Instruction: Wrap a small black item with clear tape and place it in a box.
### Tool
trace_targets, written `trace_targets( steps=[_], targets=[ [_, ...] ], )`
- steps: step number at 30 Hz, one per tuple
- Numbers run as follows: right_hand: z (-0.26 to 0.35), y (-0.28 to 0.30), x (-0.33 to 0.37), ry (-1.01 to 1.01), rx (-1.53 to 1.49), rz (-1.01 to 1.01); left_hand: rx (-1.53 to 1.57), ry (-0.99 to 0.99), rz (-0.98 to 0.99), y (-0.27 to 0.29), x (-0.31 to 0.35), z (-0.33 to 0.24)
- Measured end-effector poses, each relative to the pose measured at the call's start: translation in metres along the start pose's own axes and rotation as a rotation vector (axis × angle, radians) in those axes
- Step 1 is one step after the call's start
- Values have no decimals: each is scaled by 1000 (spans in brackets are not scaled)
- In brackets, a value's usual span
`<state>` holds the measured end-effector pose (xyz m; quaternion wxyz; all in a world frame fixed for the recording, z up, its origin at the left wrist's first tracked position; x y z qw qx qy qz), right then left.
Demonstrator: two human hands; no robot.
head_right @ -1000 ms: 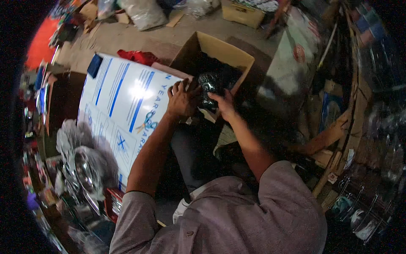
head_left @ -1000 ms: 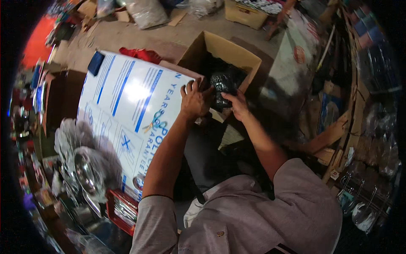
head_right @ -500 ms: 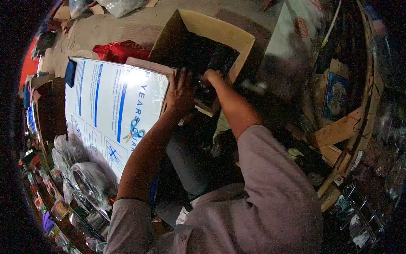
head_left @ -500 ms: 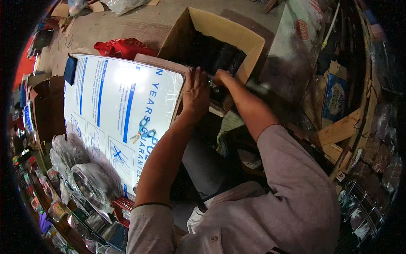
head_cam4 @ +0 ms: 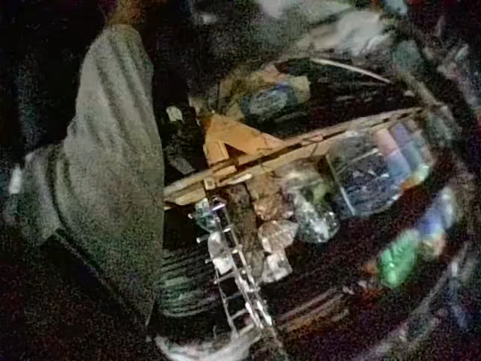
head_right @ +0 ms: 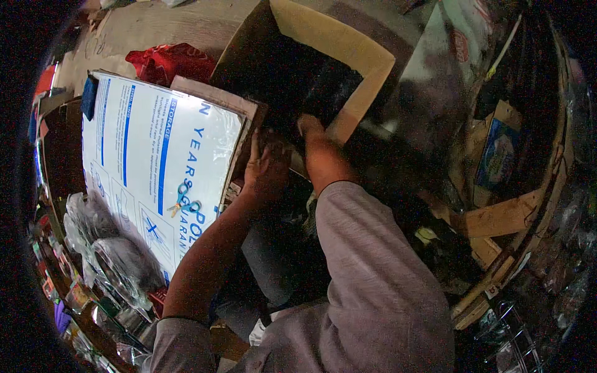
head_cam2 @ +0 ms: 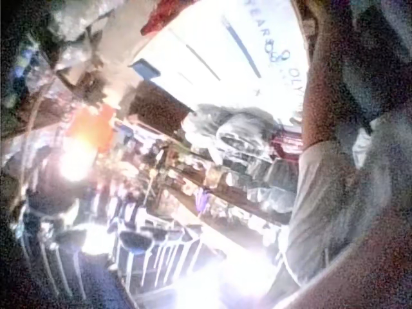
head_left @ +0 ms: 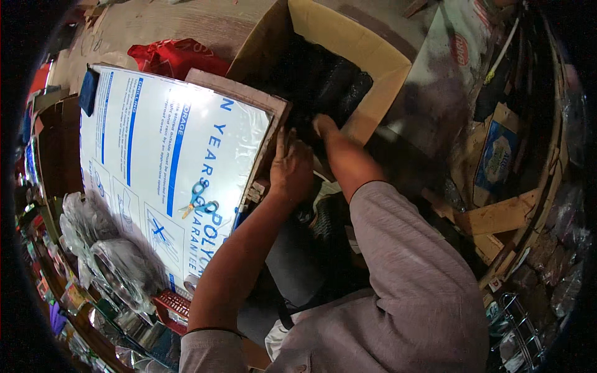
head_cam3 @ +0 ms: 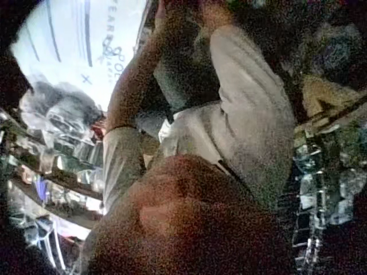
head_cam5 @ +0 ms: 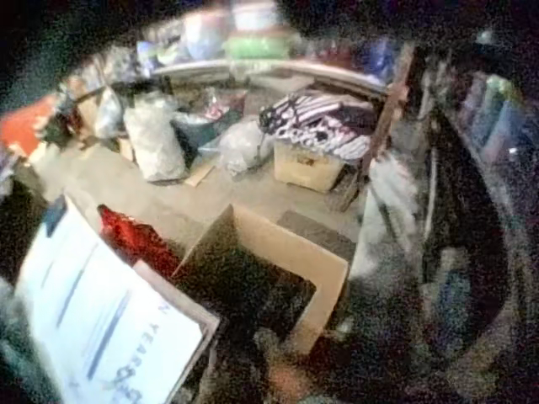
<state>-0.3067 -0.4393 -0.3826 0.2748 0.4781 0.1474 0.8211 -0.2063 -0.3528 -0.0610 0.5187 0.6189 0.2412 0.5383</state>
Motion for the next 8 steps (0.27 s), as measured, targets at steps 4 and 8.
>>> trace_targets(
  steps=[4,8],
  targets=[
    [58,35,40,22,1,-119,87,68,158,13,15,18],
    [67,85,64,41,-107,-412,319,99,126,5,18,19]
  ],
)
Point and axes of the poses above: each hand's wrist, its own x-axis away from the middle knuckle, its own y-axis out of the back of the hand, z = x × y, the point moved 4 cm from there along -x, towards the middle knuckle, and after that the axes turned 11 degrees about y, right-handed, at the moved point
